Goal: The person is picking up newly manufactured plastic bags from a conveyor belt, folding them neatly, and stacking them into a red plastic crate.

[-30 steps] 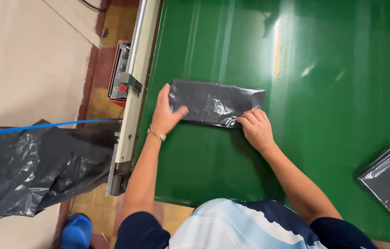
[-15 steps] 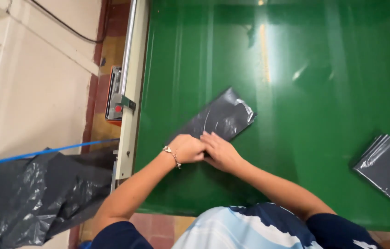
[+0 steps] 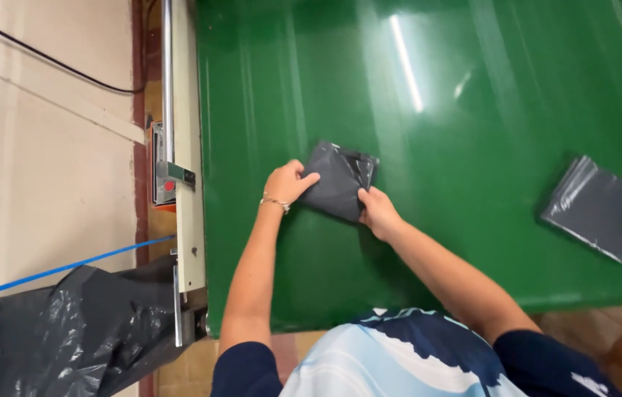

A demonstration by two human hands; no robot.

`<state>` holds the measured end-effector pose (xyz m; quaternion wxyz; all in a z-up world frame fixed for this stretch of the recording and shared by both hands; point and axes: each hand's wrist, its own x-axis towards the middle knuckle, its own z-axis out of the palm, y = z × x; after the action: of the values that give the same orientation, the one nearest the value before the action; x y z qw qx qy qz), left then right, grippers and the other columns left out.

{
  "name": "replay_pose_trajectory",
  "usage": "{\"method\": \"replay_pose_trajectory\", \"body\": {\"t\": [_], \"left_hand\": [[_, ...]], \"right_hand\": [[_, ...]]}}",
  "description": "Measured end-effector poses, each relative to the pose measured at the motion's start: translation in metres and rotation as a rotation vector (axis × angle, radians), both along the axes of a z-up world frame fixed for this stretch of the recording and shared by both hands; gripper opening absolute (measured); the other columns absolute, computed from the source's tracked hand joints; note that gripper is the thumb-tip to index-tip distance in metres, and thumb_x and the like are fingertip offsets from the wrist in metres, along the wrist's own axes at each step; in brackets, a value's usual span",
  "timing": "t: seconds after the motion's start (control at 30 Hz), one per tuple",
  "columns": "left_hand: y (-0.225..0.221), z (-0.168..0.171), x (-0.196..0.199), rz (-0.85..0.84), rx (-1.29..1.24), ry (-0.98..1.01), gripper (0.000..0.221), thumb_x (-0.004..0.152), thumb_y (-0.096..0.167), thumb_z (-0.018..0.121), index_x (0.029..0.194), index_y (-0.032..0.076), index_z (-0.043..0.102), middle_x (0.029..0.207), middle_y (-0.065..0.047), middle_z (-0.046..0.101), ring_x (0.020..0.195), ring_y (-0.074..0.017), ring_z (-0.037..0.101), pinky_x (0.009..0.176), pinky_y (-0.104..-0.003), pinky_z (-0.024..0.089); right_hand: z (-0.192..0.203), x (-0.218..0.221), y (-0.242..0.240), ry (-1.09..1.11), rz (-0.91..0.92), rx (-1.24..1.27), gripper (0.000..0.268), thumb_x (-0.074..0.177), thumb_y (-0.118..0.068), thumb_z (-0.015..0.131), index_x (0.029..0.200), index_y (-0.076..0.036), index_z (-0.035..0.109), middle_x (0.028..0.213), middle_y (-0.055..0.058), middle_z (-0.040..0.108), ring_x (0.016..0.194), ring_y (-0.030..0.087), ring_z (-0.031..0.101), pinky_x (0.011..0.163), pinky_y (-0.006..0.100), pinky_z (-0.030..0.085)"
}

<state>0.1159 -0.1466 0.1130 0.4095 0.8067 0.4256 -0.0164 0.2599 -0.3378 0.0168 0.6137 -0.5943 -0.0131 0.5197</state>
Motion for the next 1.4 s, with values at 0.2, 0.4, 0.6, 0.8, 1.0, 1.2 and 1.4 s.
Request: {"method": "replay_pose_trajectory", "body": {"t": [0.2,0.4,0.6,0.8,1.0,1.2,1.4], "left_hand": [[-0.018,-0.026,0.022,-0.140,0.582,0.030,0.038,0.089,0.050,0.064,0.106,0.017,0.056,0.102,-0.004,0.057,0.102,-0.0281,0.062,0.083,-0.043,0.057],[-0.126,0.051,0.054,-0.300,0.771,-0.565,0.023,0.098,0.033,0.066,0.098,0.012,0.056,0.089,-0.004,0.059,0.079,-0.0251,0.066,0.067,-0.032,0.056],[-0.260,0.067,0.180,-0.192,0.451,-0.609,0.026,0.092,0.038,0.070,0.098,0.014,0.059,0.089,-0.012,0.071,0.083,-0.0396,0.070,0.070,-0.047,0.057],[-0.350,0.019,0.310,-0.144,0.316,-0.361,0.032,0.099,0.051,0.050,0.099,0.020,0.049,0.082,-0.013,0.070,0.082,-0.0391,0.072,0.073,-0.052,0.057],[-0.376,-0.029,0.353,-0.164,0.492,-0.125,0.033,0.101,0.052,0.043,0.106,0.020,0.048,0.087,-0.012,0.073,0.078,-0.0386,0.073,0.071,-0.052,0.058],[-0.384,-0.034,0.356,-0.056,0.753,-0.167,0.044,0.094,0.057,0.053,0.109,0.016,0.056,0.091,-0.008,0.070,0.073,-0.0342,0.072,0.065,-0.047,0.060],[-0.382,-0.035,0.380,-0.062,0.611,-0.060,0.047,0.083,0.055,0.069,0.109,0.018,0.058,0.100,-0.003,0.058,0.097,-0.0300,0.063,0.075,-0.048,0.058]], "right_hand": [[0.018,0.000,0.007,-0.084,0.002,-0.028,0.019,0.097,-0.027,0.058,0.103,-0.009,0.061,0.083,0.006,0.056,0.069,0.019,0.066,0.056,0.036,0.061],[0.091,0.046,-0.095,-0.596,-0.141,0.089,0.057,0.087,-0.024,0.075,0.128,0.000,0.045,0.115,0.023,0.062,0.107,0.033,0.063,0.087,0.049,0.053],[0.141,0.154,-0.250,-0.850,-0.368,0.258,0.078,0.092,-0.007,0.071,0.154,-0.007,0.025,0.120,0.017,0.062,0.109,0.024,0.062,0.095,0.040,0.053],[0.103,0.265,-0.345,-1.055,-0.429,-0.058,0.078,0.093,-0.003,0.071,0.155,-0.011,0.024,0.095,0.012,0.069,0.078,0.022,0.069,0.066,0.033,0.058],[0.071,0.305,-0.365,-1.141,-0.276,-0.335,0.077,0.085,-0.017,0.078,0.148,-0.010,0.034,0.083,0.012,0.070,0.079,0.035,0.069,0.069,0.048,0.056],[0.084,0.311,-0.364,-1.110,-0.118,-0.402,0.073,0.085,-0.026,0.076,0.144,-0.007,0.036,0.099,0.022,0.072,0.099,0.042,0.069,0.083,0.052,0.056],[0.103,0.313,-0.363,-1.297,0.187,-0.785,0.076,0.086,-0.046,0.069,0.145,-0.013,0.037,0.110,0.014,0.069,0.102,0.034,0.070,0.085,0.046,0.057]]}}
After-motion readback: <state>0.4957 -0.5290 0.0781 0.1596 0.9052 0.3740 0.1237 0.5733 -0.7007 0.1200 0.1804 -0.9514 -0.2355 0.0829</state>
